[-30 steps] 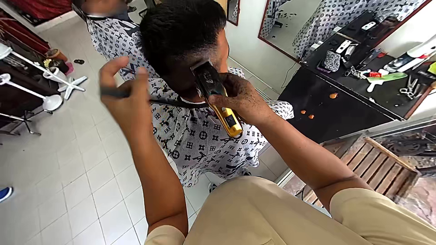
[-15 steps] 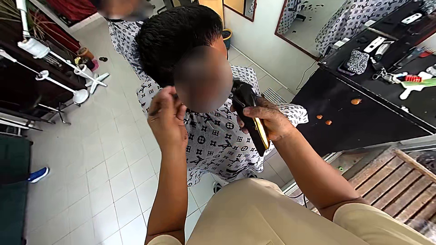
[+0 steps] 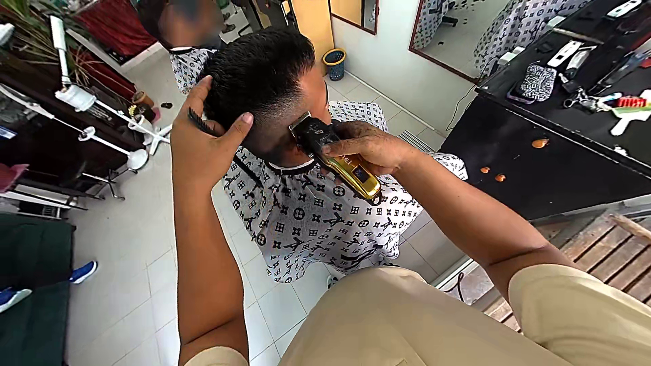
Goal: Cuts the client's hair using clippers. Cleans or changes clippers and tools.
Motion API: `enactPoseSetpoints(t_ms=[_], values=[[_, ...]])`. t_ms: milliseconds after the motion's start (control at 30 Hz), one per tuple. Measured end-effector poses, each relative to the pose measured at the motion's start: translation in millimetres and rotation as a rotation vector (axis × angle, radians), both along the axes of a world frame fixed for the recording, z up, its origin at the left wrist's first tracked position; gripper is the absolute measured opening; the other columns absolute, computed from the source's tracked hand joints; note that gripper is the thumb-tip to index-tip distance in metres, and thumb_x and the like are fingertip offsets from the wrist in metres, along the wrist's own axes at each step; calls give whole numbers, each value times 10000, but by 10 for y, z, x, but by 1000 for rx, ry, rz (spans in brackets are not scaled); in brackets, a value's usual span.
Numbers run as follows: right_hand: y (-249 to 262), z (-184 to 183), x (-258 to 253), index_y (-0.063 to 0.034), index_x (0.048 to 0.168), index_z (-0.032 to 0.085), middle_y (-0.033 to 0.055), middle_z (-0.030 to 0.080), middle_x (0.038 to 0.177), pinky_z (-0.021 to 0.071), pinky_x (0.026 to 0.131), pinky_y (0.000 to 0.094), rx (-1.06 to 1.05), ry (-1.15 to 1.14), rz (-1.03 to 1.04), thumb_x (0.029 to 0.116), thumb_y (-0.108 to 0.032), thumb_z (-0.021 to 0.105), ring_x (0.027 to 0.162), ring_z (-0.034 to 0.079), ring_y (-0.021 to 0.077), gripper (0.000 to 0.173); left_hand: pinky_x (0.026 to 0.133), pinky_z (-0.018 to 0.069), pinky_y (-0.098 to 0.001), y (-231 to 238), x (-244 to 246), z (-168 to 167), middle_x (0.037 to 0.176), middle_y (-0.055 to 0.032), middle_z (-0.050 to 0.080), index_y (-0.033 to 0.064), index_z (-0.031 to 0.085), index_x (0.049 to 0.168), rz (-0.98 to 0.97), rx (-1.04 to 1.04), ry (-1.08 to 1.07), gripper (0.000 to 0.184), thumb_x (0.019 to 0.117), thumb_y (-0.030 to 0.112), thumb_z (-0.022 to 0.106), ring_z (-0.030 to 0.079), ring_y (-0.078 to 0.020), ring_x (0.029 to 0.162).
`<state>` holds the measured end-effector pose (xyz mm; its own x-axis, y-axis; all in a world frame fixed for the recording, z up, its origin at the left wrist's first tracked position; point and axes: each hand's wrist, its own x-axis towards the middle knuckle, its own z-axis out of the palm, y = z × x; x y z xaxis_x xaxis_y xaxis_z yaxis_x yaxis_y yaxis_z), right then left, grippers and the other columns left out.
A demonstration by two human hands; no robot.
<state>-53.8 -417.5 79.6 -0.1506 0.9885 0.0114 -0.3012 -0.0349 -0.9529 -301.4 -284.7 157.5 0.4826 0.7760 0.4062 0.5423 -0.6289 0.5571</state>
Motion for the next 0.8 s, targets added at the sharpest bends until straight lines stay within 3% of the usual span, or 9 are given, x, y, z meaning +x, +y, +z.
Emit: enactPoseSetpoints(t_ms=[67, 200, 633, 800], values=[[8, 19, 16, -28, 1212, 541, 132, 696, 951, 651, 648, 395, -30, 17, 17, 997, -145, 596, 781, 735, 240, 251, 620, 495, -198, 5, 12, -17, 1466, -72, 549, 149, 411, 1560, -3, 18, 1, 758, 927, 417, 730, 568, 0, 672], [22, 44, 27, -38, 1214, 543, 123, 703, 963, 648, 641, 380, -36, 17, 10, 1018, -163, 573, 783, 738, 228, 235, 607, 481, -187, 1, 19, -31, 1407, -66, 587, 147, 443, 1538, 12, 42, -7, 729, 927, 425, 729, 556, 11, 659], [71, 78, 31, -10, 1228, 543, 129, 695, 971, 651, 645, 377, 5, -48, 12, 986, -120, 646, 784, 735, 227, 285, 584, 465, -168, 3, 27, -53, 1281, -49, 644, 151, 462, 1522, 29, 52, -28, 715, 924, 430, 739, 528, 19, 610], [51, 91, -45, -6, 1230, 536, 127, 690, 964, 652, 651, 380, 6, -28, -21, 981, -109, 650, 778, 733, 224, 292, 591, 460, -180, -6, 23, -57, 1321, -46, 630, 163, 467, 1520, 49, 66, -9, 708, 925, 443, 731, 529, 16, 631]])
